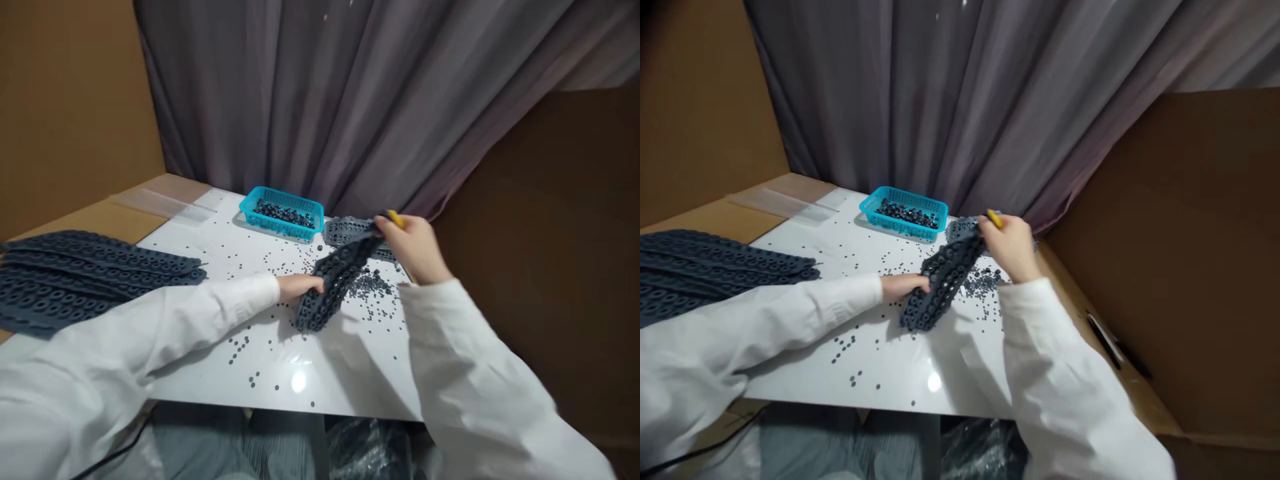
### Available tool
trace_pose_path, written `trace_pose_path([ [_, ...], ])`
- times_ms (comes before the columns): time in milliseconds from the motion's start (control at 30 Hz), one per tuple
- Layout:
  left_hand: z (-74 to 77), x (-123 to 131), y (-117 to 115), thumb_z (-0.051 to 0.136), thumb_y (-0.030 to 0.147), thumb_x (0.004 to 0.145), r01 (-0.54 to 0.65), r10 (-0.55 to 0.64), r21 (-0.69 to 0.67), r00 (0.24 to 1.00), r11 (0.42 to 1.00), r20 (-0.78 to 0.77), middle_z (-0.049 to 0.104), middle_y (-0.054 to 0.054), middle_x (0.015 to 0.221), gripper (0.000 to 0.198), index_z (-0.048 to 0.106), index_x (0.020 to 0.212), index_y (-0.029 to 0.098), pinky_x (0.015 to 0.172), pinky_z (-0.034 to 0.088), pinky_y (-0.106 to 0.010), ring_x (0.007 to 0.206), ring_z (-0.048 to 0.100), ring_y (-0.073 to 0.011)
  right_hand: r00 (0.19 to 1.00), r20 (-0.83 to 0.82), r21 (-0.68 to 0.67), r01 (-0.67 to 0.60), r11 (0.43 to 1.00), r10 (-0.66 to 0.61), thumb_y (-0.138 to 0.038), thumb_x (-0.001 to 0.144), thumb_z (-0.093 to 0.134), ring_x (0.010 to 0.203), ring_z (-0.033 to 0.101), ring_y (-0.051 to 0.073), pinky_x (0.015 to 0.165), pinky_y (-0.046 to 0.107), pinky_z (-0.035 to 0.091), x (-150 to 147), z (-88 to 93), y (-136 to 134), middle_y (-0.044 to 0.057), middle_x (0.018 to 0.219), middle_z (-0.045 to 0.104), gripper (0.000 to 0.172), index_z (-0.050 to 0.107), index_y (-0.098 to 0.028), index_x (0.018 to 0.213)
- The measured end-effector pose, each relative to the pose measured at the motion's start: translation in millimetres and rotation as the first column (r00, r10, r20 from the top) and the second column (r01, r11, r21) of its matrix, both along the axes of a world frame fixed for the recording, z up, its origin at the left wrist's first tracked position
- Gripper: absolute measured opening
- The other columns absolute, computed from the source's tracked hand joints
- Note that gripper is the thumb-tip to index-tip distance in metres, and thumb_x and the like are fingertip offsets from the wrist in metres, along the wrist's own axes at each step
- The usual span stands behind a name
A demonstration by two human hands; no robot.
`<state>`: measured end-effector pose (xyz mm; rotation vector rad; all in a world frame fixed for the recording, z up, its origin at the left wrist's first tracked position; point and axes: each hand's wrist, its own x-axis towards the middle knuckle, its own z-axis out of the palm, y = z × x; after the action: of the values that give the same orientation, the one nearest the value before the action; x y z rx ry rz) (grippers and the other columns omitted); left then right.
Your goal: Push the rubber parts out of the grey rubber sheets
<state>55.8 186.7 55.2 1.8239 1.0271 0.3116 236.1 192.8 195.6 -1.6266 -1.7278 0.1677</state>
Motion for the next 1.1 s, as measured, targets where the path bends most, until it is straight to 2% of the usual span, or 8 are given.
trace_pose_path([
  [100, -16.6, -28, -19, 0.054, 0.031, 0.089, -0.081, 0.084, -0.055, 0.995, 0.995, 0.062, 0.062, -0.007, 0.101, 0.024, 0.058, 0.105, 0.012, 0.074, 0.052, -0.036, 0.085, 0.062, -0.0172, 0.963, 0.268, -0.076, 0.009, 0.997, 0.011, -0.043, 0.078, 0.051, 0.065, 0.058, 0.019, 0.059, 0.027, 0.038, -56, -19.1, 31, 0.009, 0.067, 0.062, 0.035, 0.064, -0.013, 0.070],
  [267, -24.3, -75, -33, 0.065, 0.028, 0.071, -0.289, 0.287, 0.031, 0.956, 0.957, 0.066, 0.069, -0.005, 0.086, 0.024, 0.059, 0.089, 0.013, 0.078, 0.050, -0.035, 0.088, 0.064, -0.0249, 0.950, 0.241, -0.234, -0.143, 0.962, 0.200, -0.050, 0.078, 0.057, 0.085, 0.062, 0.026, 0.073, 0.031, 0.044, -121, -73.6, 63, 0.017, 0.090, 0.067, 0.042, 0.065, -0.010, 0.090],
  [533, -15.4, -110, -39, 0.064, 0.040, 0.061, -0.352, 0.382, 0.197, 0.913, 0.915, -0.141, 0.070, -0.004, 0.083, 0.034, 0.059, 0.086, 0.017, 0.071, 0.048, -0.032, 0.083, 0.064, -0.0256, 0.867, -0.302, -0.062, -0.432, 0.900, 0.396, -0.054, 0.092, 0.029, 0.072, 0.061, 0.016, 0.064, 0.027, 0.049, -77, -87.1, 29, 0.007, 0.076, 0.064, 0.054, 0.066, -0.015, 0.084],
  [633, -8.4, -117, -46, 0.065, 0.044, 0.061, -0.309, 0.376, 0.264, 0.890, 0.914, -0.258, 0.065, -0.004, 0.068, 0.027, 0.056, 0.068, 0.020, 0.064, 0.046, -0.032, 0.071, 0.063, -0.0265, 0.755, -0.585, -0.391, -0.583, 0.712, 0.296, -0.066, 0.086, 0.030, 0.049, 0.060, 0.014, 0.050, 0.026, 0.050, -56, -98.2, -1, 0.004, 0.050, 0.058, 0.064, 0.065, -0.012, 0.081],
  [733, 3.6, -119, -62, 0.064, 0.046, 0.064, -0.281, 0.418, 0.365, 0.824, 0.888, -0.383, 0.054, -0.004, 0.053, 0.034, 0.045, 0.052, 0.021, 0.060, 0.042, -0.035, 0.063, 0.060, -0.0287, 0.636, -0.752, -0.455, -0.690, 0.563, 0.173, -0.060, 0.081, 0.050, 0.057, 0.067, 0.016, 0.055, 0.027, 0.056, -48, -115.6, -25, 0.008, 0.062, 0.067, 0.049, 0.063, -0.012, 0.081],
  [833, 13.7, -112, -79, 0.059, 0.039, 0.075, -0.062, 0.415, 0.593, 0.772, 0.803, -0.482, 0.058, -0.007, 0.069, 0.022, 0.052, 0.069, 0.019, 0.062, 0.042, -0.036, 0.071, 0.059, -0.0286, 0.634, -0.755, -0.451, -0.687, 0.570, 0.166, -0.043, 0.071, 0.069, 0.059, 0.067, 0.014, 0.056, 0.026, 0.056, -47, -128.9, -38, 0.005, 0.064, 0.068, 0.030, 0.060, -0.014, 0.077],
  [933, 12.6, -101, -89, 0.063, 0.030, 0.075, 0.234, 0.178, 0.656, 0.849, 0.718, -0.497, 0.059, -0.007, 0.088, 0.018, 0.057, 0.087, 0.018, 0.072, 0.043, -0.034, 0.083, 0.055, -0.0253, 0.677, -0.702, -0.435, -0.652, 0.621, 0.219, -0.030, 0.069, 0.070, 0.049, 0.062, 0.011, 0.049, 0.022, 0.052, -50, -135.1, -44, 0.000, 0.056, 0.063, 0.021, 0.055, -0.016, 0.068],
  [1100, -10.5, -98, -90, 0.057, 0.025, 0.084, 0.273, 0.044, 0.637, 0.900, 0.721, -0.435, 0.059, -0.007, 0.094, 0.020, 0.060, 0.101, 0.017, 0.078, 0.044, -0.032, 0.089, 0.052, -0.0222, 0.697, -0.609, -0.355, -0.666, 0.656, 0.378, -0.021, 0.074, 0.061, 0.046, 0.055, 0.009, 0.047, 0.021, 0.044, -62, -139.7, -60, -0.003, 0.053, 0.058, 0.013, 0.051, -0.018, 0.065],
])
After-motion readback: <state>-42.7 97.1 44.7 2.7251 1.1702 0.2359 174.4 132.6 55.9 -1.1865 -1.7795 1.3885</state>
